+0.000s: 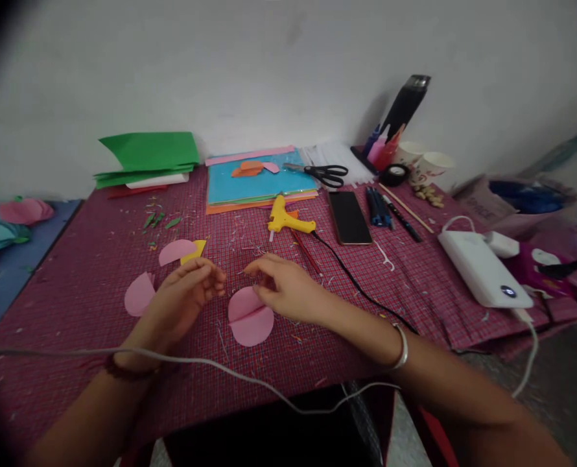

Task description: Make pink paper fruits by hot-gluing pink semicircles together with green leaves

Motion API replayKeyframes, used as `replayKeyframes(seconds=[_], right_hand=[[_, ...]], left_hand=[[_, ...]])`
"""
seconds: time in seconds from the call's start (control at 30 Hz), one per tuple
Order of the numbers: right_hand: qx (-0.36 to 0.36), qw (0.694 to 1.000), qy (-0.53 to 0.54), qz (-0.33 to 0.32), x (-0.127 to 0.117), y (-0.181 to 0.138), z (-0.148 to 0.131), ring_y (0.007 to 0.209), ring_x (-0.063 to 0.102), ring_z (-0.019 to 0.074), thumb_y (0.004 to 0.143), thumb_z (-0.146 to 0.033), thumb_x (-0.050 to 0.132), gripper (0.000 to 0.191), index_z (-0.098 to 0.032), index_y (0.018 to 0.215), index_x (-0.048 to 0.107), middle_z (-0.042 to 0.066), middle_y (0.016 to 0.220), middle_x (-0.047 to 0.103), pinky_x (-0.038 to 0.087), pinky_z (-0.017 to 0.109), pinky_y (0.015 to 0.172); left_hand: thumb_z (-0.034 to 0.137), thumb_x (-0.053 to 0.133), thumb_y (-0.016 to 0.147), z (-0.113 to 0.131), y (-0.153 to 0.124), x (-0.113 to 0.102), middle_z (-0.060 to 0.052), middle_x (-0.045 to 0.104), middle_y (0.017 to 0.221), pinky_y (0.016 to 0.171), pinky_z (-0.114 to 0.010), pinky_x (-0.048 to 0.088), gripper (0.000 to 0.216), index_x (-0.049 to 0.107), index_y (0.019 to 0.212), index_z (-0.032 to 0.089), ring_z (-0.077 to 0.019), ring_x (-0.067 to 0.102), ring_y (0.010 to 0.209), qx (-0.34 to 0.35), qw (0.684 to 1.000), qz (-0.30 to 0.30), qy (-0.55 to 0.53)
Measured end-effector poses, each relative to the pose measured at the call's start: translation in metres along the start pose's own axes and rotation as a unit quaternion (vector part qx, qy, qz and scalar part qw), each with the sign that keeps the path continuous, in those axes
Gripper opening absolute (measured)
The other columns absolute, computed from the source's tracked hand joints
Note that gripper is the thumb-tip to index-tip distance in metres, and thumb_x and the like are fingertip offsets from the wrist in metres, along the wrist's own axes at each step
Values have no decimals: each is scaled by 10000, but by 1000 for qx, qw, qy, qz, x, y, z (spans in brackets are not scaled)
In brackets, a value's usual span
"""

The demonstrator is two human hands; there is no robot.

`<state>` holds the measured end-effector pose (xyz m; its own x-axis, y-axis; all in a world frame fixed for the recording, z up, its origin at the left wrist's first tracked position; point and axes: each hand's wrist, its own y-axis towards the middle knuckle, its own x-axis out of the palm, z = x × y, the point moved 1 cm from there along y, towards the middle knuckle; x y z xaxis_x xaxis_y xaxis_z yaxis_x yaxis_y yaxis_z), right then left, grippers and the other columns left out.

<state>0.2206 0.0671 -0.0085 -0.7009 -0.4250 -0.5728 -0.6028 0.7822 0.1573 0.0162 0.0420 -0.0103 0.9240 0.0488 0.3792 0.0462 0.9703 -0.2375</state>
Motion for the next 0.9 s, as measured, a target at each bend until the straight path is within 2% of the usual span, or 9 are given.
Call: replayKeyframes(seconds=[0.1, 0.2, 0.3, 0.4, 0.53, 0.73, 0.9], right_hand=[[-28, 999, 6, -17, -3, -3, -2, 791, 569, 134, 758, -33, 516, 301, -195, 1000, 592, 34, 964, 575, 480, 281, 708], [-63, 996, 14, -58, -5, -7, -6, 868, 559, 161, 735, -29, 548, 291, -200, 967, 593, 39, 972, 574, 475, 310, 767], [-77, 992, 15, -98, -6, -10, -7, 918, 555, 176, 754, -67, 598, 230, -194, 945, 601, 41, 976, 576, 458, 341, 831], [-71, 988, 9, -136, -7, -10, -2, 906, 557, 175, 782, -126, 645, 164, -186, 931, 615, 41, 966, 574, 454, 341, 822], [-76, 983, 31, -167, -9, -8, 3, 935, 560, 176, 780, -191, 701, 231, -196, 996, 618, 44, 1008, 575, 455, 342, 838], [-76, 980, 22, -181, -9, -7, 4, 935, 579, 159, 828, -123, 632, 183, -186, 999, 627, 43, 1003, 599, 457, 317, 846], [-82, 985, -38, -145, -2, -7, 5, 855, 578, 147, 883, -79, 517, 188, -170, 1017, 614, 42, 923, 612, 455, 301, 794]], left_hand=[[263, 720, 716, 6, 1, -5, -27, 655, 686, 578, -219, 447, 120, 657, 706, 162, -111, 566, 596, 43, 994, -5, 101], [255, 713, 711, 9, 1, -6, -23, 634, 641, 551, -224, 420, 99, 667, 688, 170, -119, 545, 576, 61, 986, -26, 150], [232, 690, 725, 9, 0, -4, -22, 629, 635, 544, -228, 409, 70, 671, 697, 171, -118, 530, 557, 48, 982, -65, 173], [220, 675, 726, 7, 0, -2, -20, 620, 622, 531, -229, 394, 56, 673, 705, 167, -117, 520, 542, 29, 977, -89, 190], [220, 674, 706, 6, 1, -1, -26, 632, 623, 515, -235, 391, 52, 676, 707, 167, -121, 520, 530, 19, 977, -89, 194], [225, 667, 713, 8, 0, -1, -29, 624, 616, 512, -235, 389, 69, 667, 708, 156, -123, 529, 538, 18, 974, -94, 204], [206, 625, 757, 6, 0, -2, 22, 592, 644, 561, -213, 408, 52, 627, 753, 154, -87, 506, 571, -6, 962, -136, 237]])
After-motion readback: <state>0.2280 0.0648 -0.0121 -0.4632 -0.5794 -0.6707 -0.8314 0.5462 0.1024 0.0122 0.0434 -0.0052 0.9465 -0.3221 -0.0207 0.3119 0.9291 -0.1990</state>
